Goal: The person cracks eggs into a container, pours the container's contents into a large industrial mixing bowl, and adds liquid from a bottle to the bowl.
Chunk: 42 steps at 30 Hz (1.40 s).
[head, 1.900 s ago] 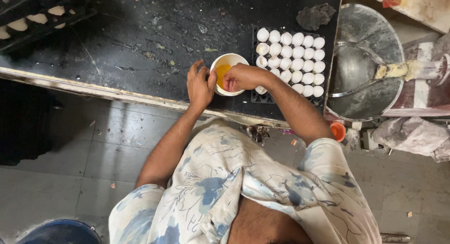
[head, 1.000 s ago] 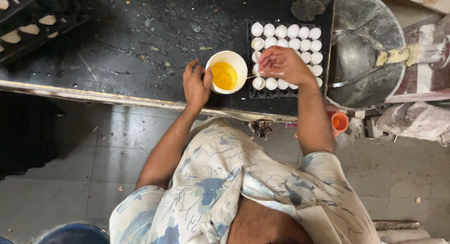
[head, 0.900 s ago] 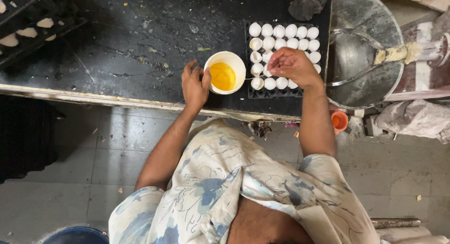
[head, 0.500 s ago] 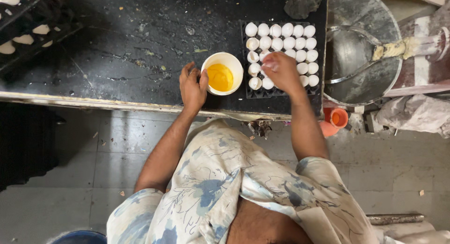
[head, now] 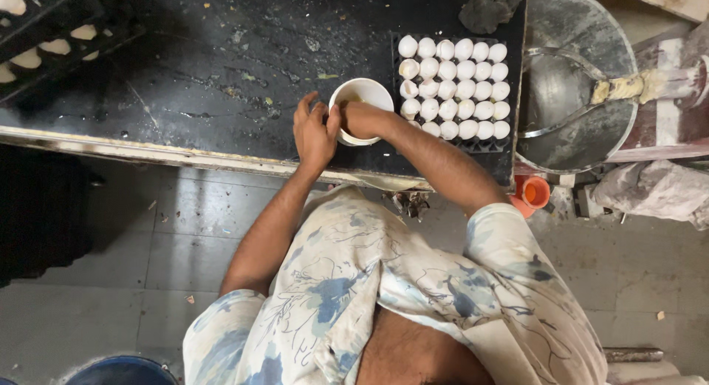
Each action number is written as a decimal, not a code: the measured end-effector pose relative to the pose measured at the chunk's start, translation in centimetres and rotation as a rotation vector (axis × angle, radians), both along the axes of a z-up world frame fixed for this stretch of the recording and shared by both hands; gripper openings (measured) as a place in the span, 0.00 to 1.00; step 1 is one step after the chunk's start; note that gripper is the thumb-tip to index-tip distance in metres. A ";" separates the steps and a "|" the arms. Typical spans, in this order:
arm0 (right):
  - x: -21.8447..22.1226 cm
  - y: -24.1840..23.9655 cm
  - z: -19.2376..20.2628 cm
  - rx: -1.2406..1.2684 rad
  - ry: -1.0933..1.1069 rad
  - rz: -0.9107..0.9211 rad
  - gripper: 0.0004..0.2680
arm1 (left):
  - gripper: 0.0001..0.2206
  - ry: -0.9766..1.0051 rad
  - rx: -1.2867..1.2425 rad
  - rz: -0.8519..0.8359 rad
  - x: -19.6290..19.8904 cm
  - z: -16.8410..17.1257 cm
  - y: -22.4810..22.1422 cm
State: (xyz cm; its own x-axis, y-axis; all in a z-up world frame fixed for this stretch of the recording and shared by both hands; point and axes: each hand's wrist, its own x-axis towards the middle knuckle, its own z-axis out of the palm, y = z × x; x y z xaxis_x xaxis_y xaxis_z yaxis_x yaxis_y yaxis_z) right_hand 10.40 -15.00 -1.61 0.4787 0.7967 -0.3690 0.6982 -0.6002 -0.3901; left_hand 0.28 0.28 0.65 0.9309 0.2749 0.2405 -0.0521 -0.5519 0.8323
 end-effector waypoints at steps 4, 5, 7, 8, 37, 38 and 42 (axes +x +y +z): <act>1.1 -0.9 -2.3 -0.012 0.147 0.092 0.09 | 0.16 -0.006 0.042 0.014 -0.2 -0.3 -0.1; 1.3 -0.9 -2.4 -0.019 0.183 0.097 0.10 | 0.17 -0.007 0.048 0.017 -0.2 -0.3 -0.1; 1.5 -0.8 -1.9 -0.034 0.168 0.120 0.10 | 0.17 -0.003 0.055 0.022 -0.1 -0.3 -0.2; 1.3 -0.7 -1.4 -0.040 0.162 0.129 0.10 | 0.17 0.006 0.056 0.022 -0.1 -0.3 -0.1; -7.2 -6.0 8.7 0.506 -0.500 -0.096 0.12 | 0.13 -0.029 0.091 0.007 0.1 1.0 -0.1; -7.4 -6.6 9.0 0.502 -0.499 -0.089 0.14 | 0.14 -0.023 0.082 0.013 0.1 1.0 -0.2; -7.6 -8.6 9.5 0.581 -0.494 -0.069 0.11 | 0.14 -0.010 0.061 0.016 0.2 0.9 -0.3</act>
State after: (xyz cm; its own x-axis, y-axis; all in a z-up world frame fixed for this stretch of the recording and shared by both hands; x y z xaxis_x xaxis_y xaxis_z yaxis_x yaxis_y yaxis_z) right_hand 2.84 -23.59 7.87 0.5351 0.7594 0.3702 0.8419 -0.4428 -0.3084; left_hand 0.50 -0.02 1.55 0.9238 0.2745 0.2669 -0.0512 -0.6023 0.7966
